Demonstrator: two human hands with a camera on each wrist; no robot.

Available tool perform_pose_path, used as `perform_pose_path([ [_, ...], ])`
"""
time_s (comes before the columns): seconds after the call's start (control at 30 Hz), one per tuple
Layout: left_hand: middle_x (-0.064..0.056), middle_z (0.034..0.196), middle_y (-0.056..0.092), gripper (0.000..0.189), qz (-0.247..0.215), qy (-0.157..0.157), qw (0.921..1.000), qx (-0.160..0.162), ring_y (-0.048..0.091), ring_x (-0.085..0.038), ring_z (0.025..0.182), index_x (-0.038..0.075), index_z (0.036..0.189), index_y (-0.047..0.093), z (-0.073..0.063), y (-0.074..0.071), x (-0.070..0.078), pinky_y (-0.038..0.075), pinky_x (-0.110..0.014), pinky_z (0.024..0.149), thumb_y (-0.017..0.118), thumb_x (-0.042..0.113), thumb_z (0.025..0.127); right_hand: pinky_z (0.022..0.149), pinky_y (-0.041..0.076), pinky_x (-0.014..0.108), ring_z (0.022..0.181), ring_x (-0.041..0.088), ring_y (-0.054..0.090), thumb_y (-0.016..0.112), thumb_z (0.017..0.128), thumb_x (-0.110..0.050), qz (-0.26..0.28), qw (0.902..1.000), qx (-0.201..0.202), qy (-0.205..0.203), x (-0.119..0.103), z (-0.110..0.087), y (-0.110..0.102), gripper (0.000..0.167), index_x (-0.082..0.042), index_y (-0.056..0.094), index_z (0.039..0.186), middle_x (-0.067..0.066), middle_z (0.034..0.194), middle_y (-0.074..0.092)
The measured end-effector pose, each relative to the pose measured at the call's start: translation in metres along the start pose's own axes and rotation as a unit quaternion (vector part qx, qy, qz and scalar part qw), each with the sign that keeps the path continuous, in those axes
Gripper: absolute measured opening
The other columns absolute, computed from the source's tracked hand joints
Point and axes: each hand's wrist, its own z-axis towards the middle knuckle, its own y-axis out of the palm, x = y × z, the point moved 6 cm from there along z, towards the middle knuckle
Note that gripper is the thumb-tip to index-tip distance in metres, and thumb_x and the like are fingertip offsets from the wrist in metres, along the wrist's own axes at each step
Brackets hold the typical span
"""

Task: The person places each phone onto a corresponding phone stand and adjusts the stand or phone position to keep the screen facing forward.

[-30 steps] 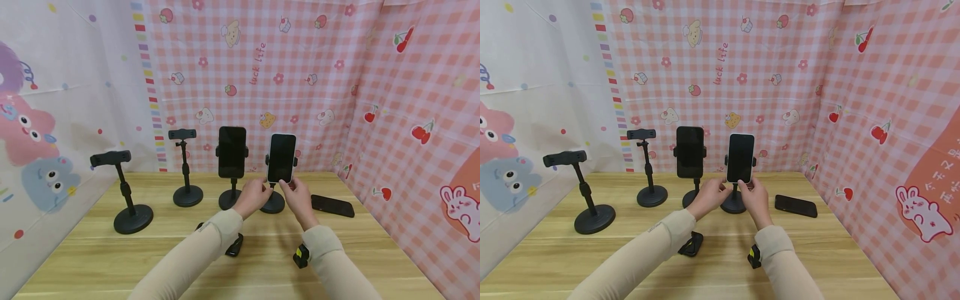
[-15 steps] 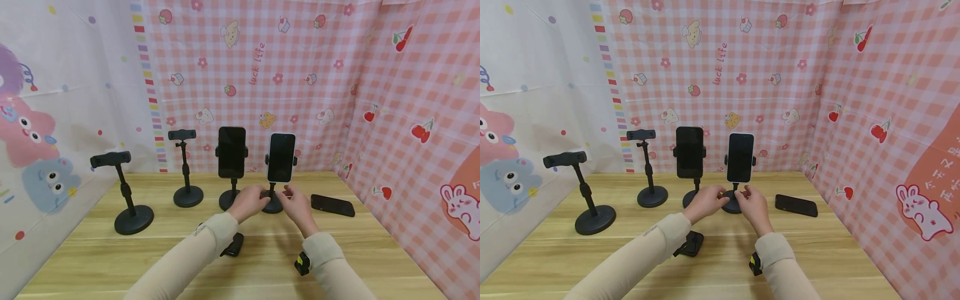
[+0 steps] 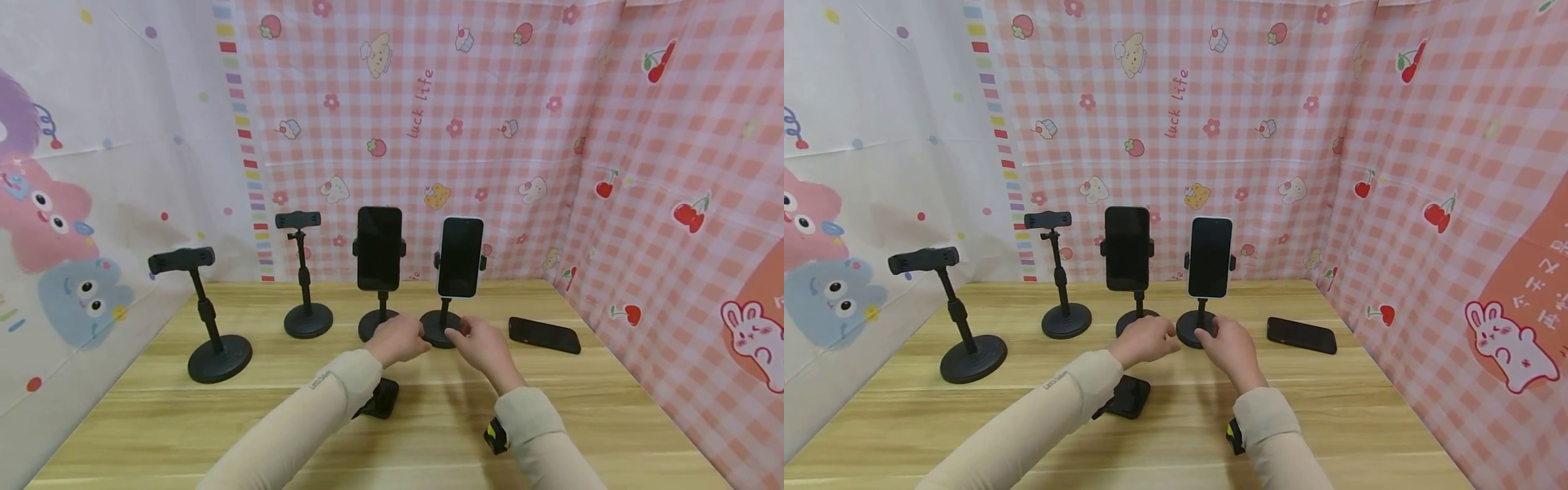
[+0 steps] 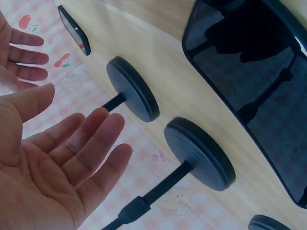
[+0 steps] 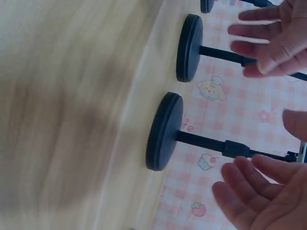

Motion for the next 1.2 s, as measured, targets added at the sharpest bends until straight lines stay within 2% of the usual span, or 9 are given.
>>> perform_pose_path([
  [0.1, 0.003, 0.062, 0.050, 0.031, 0.013, -0.008, 0.9998, -0.011, 0.045, -0.013, 0.056, 0.014, 0.069, 0.066, -0.002, 0.001, -0.005, 0.036, -0.030, 0.054, 0.069, 0.032, 0.093, 0.092, 0.049, 0.053, 0.110, 0.039, 0.062, 0.064, 0.097, -0.032, -0.031, 0.9992, -0.024, -0.004, -0.003, -0.001, 0.002, 0.053, 0.009, 0.059, 0.130, 0.024, 0.120, 0.065],
  [0.23, 0.002, 0.078, 0.063, 0.022, 0.034, -0.015, 0.9993, -0.012, 0.054, -0.014, 0.067, 0.014, 0.083, 0.072, -0.005, 0.000, -0.012, 0.046, -0.034, 0.063, 0.071, 0.034, 0.092, 0.095, 0.047, 0.054, 0.113, 0.041, 0.060, 0.066, 0.096, -0.034, -0.079, 0.9954, -0.053, -0.008, -0.007, -0.004, 0.005, 0.052, 0.009, 0.061, 0.127, 0.025, 0.121, 0.064],
  [0.43, 0.000, 0.078, 0.064, 0.026, 0.088, -0.017, 0.9959, -0.014, 0.060, -0.018, 0.071, 0.015, 0.075, 0.067, -0.006, -0.001, -0.026, 0.052, -0.040, 0.073, 0.073, 0.036, 0.090, 0.089, 0.049, 0.053, 0.105, 0.039, 0.063, 0.068, 0.093, -0.034, -0.169, 0.9804, -0.100, -0.014, -0.009, -0.012, 0.010, 0.047, 0.006, 0.066, 0.119, 0.021, 0.114, 0.067],
  [0.5, -0.003, 0.084, 0.067, 0.024, 0.097, -0.022, 0.9949, -0.015, 0.064, -0.022, 0.078, 0.013, 0.079, 0.069, -0.008, -0.003, -0.031, 0.054, -0.043, 0.076, 0.075, 0.034, 0.089, 0.090, 0.049, 0.053, 0.107, 0.040, 0.062, 0.068, 0.093, -0.034, -0.185, 0.9757, -0.118, -0.011, -0.008, -0.014, 0.012, 0.049, 0.006, 0.065, 0.120, 0.022, 0.116, 0.066],
  [0.6, -0.007, 0.096, 0.070, 0.022, 0.111, -0.034, 0.9930, -0.021, 0.066, -0.026, 0.091, 0.010, 0.090, 0.072, -0.010, -0.005, -0.041, 0.055, -0.045, 0.079, 0.078, 0.031, 0.086, 0.089, 0.049, 0.053, 0.106, 0.039, 0.062, 0.068, 0.093, -0.035, -0.194, 0.9719, -0.134, -0.007, -0.008, -0.017, 0.014, 0.049, 0.006, 0.065, 0.121, 0.021, 0.117, 0.066],
  [0.7, -0.008, 0.098, 0.069, 0.026, 0.117, -0.047, 0.9914, -0.035, 0.065, -0.024, 0.089, 0.008, 0.098, 0.072, -0.012, -0.007, -0.053, 0.054, -0.043, 0.077, 0.080, 0.028, 0.084, 0.089, 0.049, 0.053, 0.106, 0.038, 0.062, 0.068, 0.093, -0.035, -0.192, 0.9708, -0.144, 0.000, -0.008, -0.019, 0.015, 0.050, 0.006, 0.064, 0.122, 0.021, 0.118, 0.065],
  [0.9, -0.002, 0.082, 0.063, 0.023, 0.101, -0.076, 0.9896, -0.069, 0.056, -0.020, 0.074, 0.010, 0.091, 0.069, -0.019, -0.013, -0.073, 0.050, -0.040, 0.071, 0.082, 0.026, 0.082, 0.082, 0.052, 0.051, 0.097, 0.032, 0.064, 0.068, 0.093, -0.037, -0.198, 0.9685, -0.151, 0.009, -0.010, -0.023, 0.015, 0.044, 0.002, 0.069, 0.111, 0.017, 0.110, 0.068],
  [1.03, -0.004, 0.090, 0.066, 0.022, 0.090, -0.088, 0.9883, -0.086, 0.059, -0.022, 0.079, 0.009, 0.094, 0.070, -0.025, -0.022, -0.081, 0.051, -0.044, 0.077, 0.081, 0.025, 0.083, 0.078, 0.052, 0.048, 0.088, 0.027, 0.063, 0.070, 0.092, -0.038, -0.197, 0.9691, -0.149, 0.007, -0.011, -0.025, 0.016, 0.038, -0.002, 0.071, 0.099, 0.011, 0.098, 0.068],
  [1.2, -0.006, 0.097, 0.067, 0.026, 0.096, -0.099, 0.9870, -0.082, 0.061, -0.023, 0.085, 0.008, 0.096, 0.070, -0.031, -0.031, -0.093, 0.050, -0.048, 0.082, 0.081, 0.027, 0.083, 0.079, 0.051, 0.049, 0.089, 0.029, 0.063, 0.071, 0.091, -0.037, -0.190, 0.9711, -0.145, 0.004, -0.009, -0.029, 0.016, 0.040, 0.001, 0.069, 0.103, 0.013, 0.099, 0.068],
])
